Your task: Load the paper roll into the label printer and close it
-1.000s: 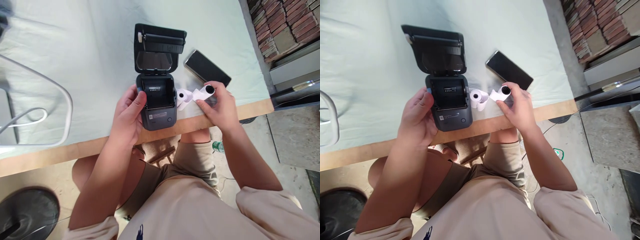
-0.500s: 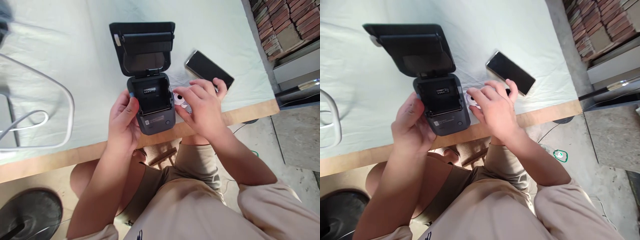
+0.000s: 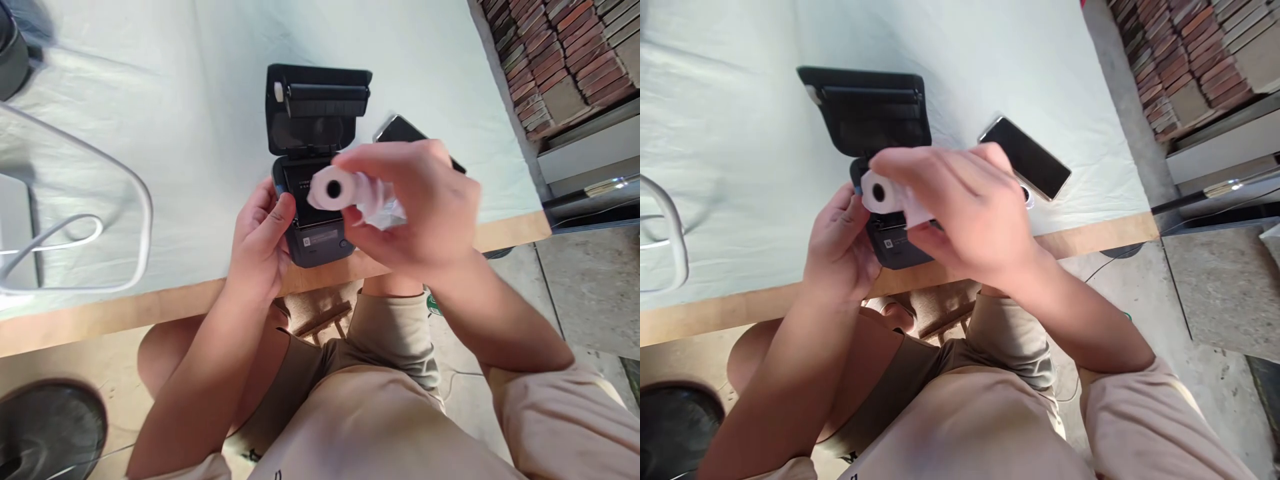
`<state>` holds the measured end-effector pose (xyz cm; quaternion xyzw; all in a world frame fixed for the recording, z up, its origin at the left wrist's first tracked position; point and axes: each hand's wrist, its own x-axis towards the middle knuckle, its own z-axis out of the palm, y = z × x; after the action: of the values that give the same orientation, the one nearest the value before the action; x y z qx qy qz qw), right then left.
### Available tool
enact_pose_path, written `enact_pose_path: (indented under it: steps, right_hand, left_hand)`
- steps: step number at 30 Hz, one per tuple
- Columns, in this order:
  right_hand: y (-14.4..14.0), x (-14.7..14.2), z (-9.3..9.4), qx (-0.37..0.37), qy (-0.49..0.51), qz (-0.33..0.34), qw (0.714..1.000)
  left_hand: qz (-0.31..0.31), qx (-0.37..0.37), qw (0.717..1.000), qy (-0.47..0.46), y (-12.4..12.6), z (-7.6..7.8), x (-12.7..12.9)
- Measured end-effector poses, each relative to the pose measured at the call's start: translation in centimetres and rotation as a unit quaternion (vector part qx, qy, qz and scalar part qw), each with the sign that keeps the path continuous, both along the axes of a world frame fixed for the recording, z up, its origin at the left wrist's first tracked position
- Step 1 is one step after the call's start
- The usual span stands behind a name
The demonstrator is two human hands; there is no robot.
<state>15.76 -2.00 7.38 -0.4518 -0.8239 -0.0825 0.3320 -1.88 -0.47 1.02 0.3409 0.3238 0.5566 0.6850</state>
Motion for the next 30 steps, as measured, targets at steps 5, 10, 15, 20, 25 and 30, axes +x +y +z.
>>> enact_pose_path:
  steps: [5,10,15,20,25,30]
  right_hand:
    - [1.5,-1.5,-0.8,-0.005,-0.112,-0.037,0.993]
    - [2.0,-2.0,-1.2,-0.027,-0.136,-0.045,0.989]
    - [1.7,-0.9,-1.9,0.042,-0.118,0.0,0.992]
    - [-0.4,0.2,-3.2,0.046,-0.076,0.058,0.994]
    - [-2.2,0.1,-4.3,-0.016,-0.002,0.062,0.998]
    - [-2.8,0.5,-4.4,0.003,0.064,0.097,0.993]
  left_hand:
    - [-0.002,0.02,1.0,-0.01,-0.2,0.0,0.0]
    - [-0.016,0.014,0.999,-0.025,-0.2,0.1,-0.1]
    - [-0.016,0.004,0.999,-0.028,-0.2,0.1,0.0]
    - [-0.009,0.015,1.0,-0.009,-0.3,-0.4,-0.2]
    - [-0.047,0.023,0.998,0.047,-0.3,-0.9,-0.7]
    - [-0.065,0.055,0.99,0.112,-0.1,-0.6,-0.7]
